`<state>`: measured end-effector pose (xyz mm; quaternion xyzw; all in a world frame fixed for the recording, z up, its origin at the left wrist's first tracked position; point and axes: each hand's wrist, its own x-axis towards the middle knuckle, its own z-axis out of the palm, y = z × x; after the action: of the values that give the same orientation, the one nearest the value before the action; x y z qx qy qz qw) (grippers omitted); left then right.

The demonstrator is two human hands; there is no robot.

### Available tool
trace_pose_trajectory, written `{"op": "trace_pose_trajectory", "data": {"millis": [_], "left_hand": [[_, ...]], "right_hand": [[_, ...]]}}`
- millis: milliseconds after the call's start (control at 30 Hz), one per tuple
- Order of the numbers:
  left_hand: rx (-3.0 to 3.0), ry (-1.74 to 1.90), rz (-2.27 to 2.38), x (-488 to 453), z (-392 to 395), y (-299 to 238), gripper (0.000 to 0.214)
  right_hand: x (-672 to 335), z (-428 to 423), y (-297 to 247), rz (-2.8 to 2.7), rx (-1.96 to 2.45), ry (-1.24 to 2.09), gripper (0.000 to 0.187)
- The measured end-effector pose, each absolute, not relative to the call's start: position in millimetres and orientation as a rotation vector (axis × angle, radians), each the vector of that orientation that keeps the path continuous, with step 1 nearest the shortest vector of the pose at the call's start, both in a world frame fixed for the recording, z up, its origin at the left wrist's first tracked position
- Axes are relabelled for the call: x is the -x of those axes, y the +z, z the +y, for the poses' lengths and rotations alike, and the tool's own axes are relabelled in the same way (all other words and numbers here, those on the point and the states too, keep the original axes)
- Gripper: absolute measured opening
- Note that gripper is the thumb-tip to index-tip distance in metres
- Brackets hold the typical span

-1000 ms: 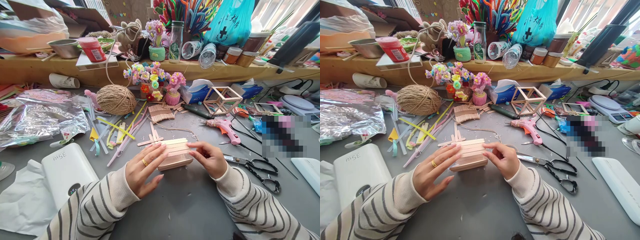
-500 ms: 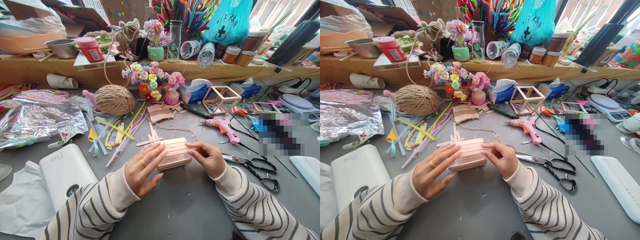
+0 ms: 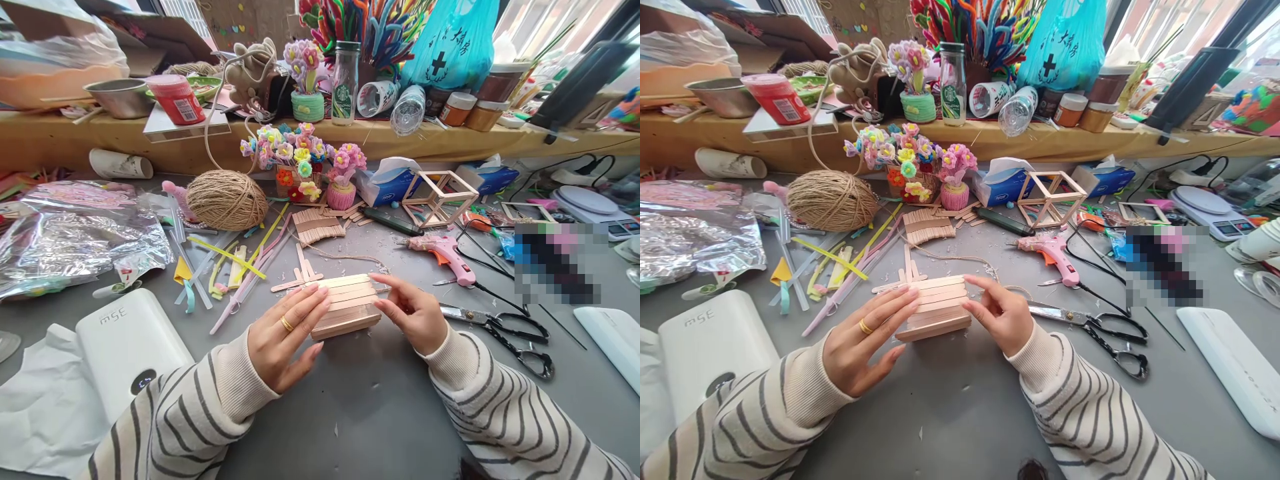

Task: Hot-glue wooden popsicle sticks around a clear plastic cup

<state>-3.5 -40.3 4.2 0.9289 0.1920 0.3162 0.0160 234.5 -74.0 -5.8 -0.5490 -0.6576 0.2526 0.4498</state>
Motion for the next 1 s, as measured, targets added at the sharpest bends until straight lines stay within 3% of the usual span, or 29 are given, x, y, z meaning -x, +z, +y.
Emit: {"op": "trace_pose_trajectory", "data": {"millis": [133,667,800,900,1000], "left_hand": [[-2.881,0.977,0.605,4,-40,4,0.053],[-2.782,1.102,0.689,5,-40,8,0.056],[-2.712,1.209,0.756,11,-34,15,0.051],[-2.661,1.29,0.778,17,-29,20,0.044],[-2.626,1.399,0.806,21,-27,23,0.039]], "right_hand": [[-231,-71,-8,-1.514,1.383,0.851,0.042],[-232,-68,-4,-1.392,1.291,0.988,0.048],[-258,-62,4,-1.429,1.375,0.729,0.045],[-296,-57,5,-1.395,1.614,0.21,0.035],[-338,-52,-4,-1.339,1.869,-0.236,0.038]]}}
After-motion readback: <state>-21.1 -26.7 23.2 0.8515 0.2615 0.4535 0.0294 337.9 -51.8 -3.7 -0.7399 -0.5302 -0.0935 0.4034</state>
